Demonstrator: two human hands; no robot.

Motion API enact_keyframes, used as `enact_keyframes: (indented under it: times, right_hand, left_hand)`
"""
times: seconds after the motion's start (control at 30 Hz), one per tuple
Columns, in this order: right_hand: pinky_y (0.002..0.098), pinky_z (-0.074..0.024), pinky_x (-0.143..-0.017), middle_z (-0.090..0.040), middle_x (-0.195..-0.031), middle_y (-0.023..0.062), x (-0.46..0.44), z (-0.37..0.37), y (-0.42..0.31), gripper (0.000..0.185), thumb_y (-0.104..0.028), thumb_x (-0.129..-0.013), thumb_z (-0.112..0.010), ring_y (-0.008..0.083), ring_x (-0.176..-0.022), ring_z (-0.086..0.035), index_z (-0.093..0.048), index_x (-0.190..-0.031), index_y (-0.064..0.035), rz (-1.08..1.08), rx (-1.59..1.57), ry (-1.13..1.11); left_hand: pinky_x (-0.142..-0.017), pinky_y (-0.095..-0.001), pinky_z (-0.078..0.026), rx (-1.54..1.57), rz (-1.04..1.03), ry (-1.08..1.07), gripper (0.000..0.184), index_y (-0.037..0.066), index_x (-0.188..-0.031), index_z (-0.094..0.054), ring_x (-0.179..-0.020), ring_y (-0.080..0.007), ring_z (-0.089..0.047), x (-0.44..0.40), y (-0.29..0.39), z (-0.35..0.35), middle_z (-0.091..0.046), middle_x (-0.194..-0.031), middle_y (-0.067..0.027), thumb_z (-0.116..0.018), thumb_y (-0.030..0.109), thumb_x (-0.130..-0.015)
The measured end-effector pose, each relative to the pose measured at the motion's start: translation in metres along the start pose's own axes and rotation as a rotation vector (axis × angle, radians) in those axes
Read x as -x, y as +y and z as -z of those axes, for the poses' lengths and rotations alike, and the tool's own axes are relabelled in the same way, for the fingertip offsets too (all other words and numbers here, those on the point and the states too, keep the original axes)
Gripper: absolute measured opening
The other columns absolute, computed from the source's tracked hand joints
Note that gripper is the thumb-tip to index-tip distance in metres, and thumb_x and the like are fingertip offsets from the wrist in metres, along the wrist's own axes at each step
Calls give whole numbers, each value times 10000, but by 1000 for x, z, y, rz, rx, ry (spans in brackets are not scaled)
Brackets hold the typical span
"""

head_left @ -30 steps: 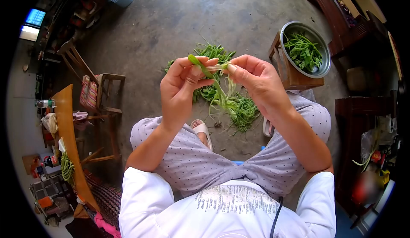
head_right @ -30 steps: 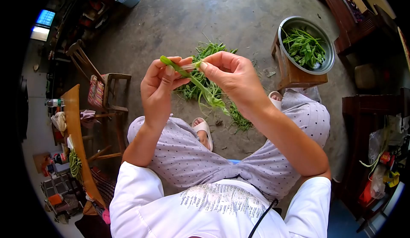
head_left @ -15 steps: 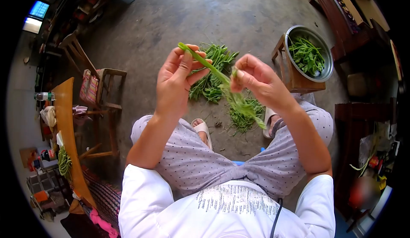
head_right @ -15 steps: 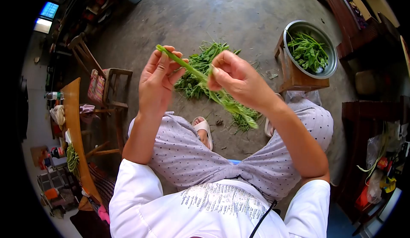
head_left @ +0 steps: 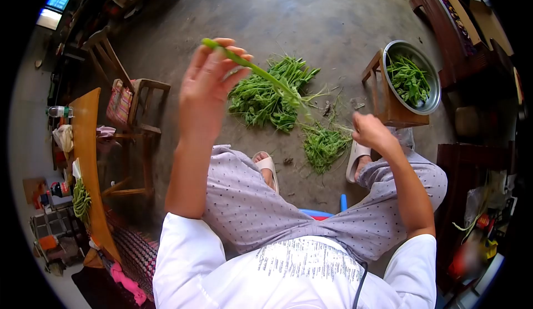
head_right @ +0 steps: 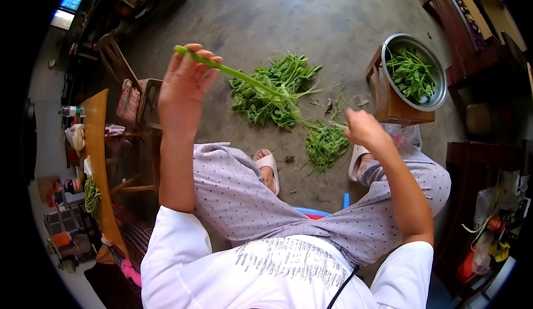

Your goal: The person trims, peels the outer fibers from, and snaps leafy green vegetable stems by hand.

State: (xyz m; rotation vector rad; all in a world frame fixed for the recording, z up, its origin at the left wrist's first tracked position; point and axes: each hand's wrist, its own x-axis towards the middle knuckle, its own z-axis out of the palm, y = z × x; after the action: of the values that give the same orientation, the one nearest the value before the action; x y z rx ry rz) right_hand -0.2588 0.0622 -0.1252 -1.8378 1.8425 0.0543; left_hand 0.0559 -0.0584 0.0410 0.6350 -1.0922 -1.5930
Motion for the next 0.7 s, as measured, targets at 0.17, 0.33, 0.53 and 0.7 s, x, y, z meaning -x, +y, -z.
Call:
enact_keyframes:
  times: [0.17,0.33,0.53,0.7]
  right_hand:
    - [248,-296,-459,-465,-587,-10,29,92,-77,168,-118,-830,-699,63,-509,-384,-583,-889,-12,176,-770,366]
    - [194,-226,-452,-433,-611,-84,48,113,-104,109,-102,-863,-684,-8,-521,-327,-670,-938,-24,361,-1044,472]
    - [185,-250,-442,-489,-592,-71,59,122,-118,129,-88,-863,-682,-19,-520,-378,-680,-953,4,316,-1090,421]
    - [182,-286,-447,-519,-592,-67,56,116,-117,132,-91,-865,-679,-14,-521,-406,-680,-945,14,298,-1034,459]
  left_hand:
    - [-801,-272,-514,-251,95,-267,228,40,-1137,-532,-988,-173,-621,18,-34,-25,-624,-1029,-80,-538,194,-969]
    - [-744,-249,-539,-348,75,-321,168,17,-1091,-561,-920,-121,-634,35,-52,-44,-649,-981,-55,-567,109,-950]
    - [-728,-259,-559,-550,-42,-319,159,4,-1055,-606,-869,-121,-661,42,-59,-55,-675,-939,-64,-619,43,-902]
    - [-676,-269,-558,-767,-235,-325,154,16,-1019,-647,-794,-153,-673,39,-61,-59,-684,-902,-93,-647,25,-866]
